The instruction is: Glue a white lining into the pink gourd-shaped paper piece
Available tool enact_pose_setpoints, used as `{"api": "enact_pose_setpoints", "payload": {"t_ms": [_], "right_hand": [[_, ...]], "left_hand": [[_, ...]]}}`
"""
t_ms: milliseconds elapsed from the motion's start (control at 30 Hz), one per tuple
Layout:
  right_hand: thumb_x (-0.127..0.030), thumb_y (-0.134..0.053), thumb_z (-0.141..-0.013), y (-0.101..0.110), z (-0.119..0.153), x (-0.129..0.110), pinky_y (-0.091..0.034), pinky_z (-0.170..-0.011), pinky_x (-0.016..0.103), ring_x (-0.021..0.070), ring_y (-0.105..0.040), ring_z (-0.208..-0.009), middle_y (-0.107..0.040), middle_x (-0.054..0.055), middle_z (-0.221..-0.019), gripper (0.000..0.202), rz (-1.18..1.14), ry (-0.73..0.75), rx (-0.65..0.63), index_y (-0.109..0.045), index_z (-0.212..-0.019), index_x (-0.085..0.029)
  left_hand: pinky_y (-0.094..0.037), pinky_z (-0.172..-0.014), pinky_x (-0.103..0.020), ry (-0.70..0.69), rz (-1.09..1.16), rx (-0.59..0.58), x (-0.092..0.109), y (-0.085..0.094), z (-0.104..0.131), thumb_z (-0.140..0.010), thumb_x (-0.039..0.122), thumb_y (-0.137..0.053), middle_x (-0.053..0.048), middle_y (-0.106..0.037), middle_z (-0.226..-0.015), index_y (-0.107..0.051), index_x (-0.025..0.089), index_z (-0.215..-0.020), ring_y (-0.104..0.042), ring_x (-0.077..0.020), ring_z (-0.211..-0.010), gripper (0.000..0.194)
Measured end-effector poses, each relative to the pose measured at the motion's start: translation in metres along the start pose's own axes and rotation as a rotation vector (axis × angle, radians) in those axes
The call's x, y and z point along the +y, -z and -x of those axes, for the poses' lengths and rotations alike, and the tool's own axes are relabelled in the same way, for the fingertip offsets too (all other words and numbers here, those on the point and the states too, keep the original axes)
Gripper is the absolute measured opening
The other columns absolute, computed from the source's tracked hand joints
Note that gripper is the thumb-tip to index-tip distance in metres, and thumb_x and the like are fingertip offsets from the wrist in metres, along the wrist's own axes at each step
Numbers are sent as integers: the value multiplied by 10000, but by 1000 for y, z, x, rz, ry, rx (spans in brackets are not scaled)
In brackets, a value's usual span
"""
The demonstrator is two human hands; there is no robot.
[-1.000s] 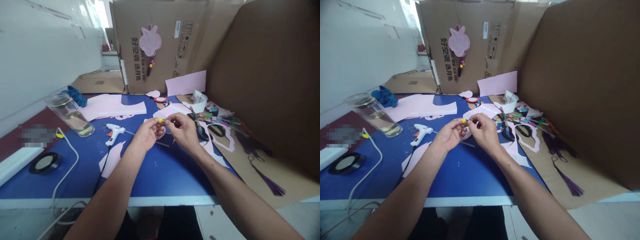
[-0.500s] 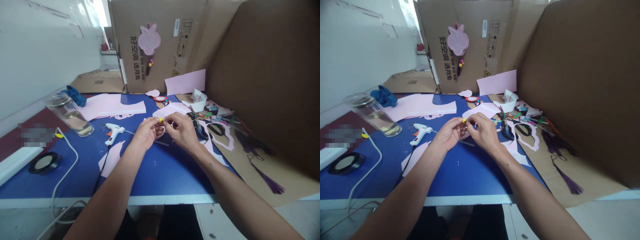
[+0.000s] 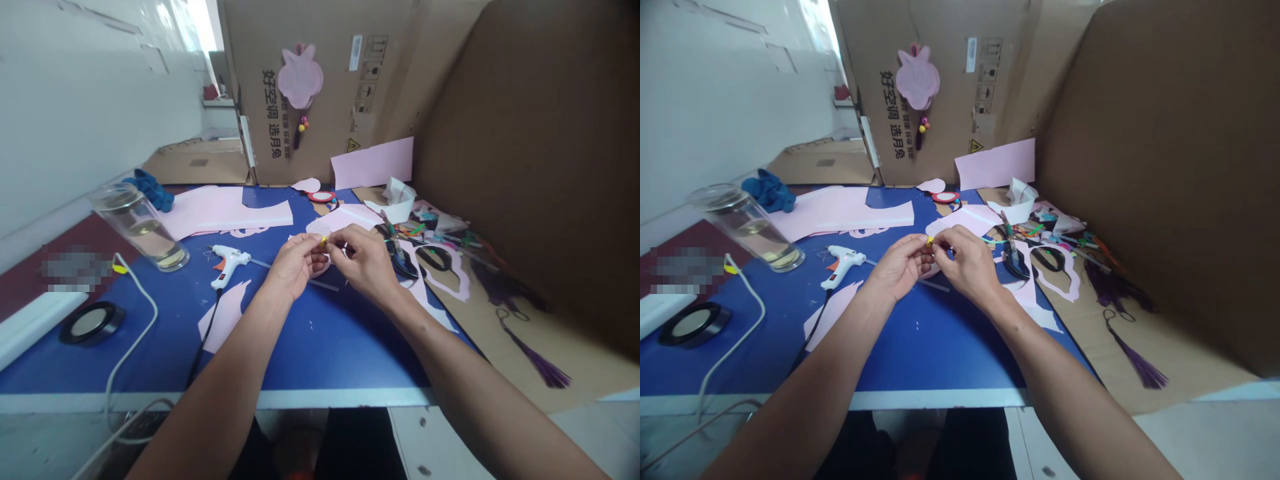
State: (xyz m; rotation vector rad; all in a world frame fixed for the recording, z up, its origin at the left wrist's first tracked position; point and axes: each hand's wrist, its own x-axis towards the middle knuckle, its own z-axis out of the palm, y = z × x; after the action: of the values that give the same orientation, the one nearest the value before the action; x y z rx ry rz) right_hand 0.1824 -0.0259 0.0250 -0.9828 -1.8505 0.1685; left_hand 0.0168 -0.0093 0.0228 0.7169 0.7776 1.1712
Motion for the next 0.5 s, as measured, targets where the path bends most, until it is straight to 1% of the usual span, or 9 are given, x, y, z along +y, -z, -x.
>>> {"api": "enact_pose_setpoints", "payload": {"t_ms": [267, 500], "right_hand": [[-149, -677, -960, -2, 0, 2, -492, -753, 335, 198, -664, -772, -741, 30, -867, 111, 27, 20, 37, -738, -921, -232], [-127, -694, -955, -2, 0, 1, -477, -712, 317, 180, -650, -724, -745, 25, -842, 117, 43, 13, 56, -769, -931, -213]], "left_hand": [[-520, -566, -210, 7, -24, 3, 0, -1, 0, -838, 223, -861, -24, -718, -721, -660, 162, -891, -661, -116, -570, 217], [-493, -539, -194, 13, -32, 7, 0, -2, 0, -873, 212, -832, -19, -711, -715, -653, 158, -903, -650, -105, -556, 189]]}}
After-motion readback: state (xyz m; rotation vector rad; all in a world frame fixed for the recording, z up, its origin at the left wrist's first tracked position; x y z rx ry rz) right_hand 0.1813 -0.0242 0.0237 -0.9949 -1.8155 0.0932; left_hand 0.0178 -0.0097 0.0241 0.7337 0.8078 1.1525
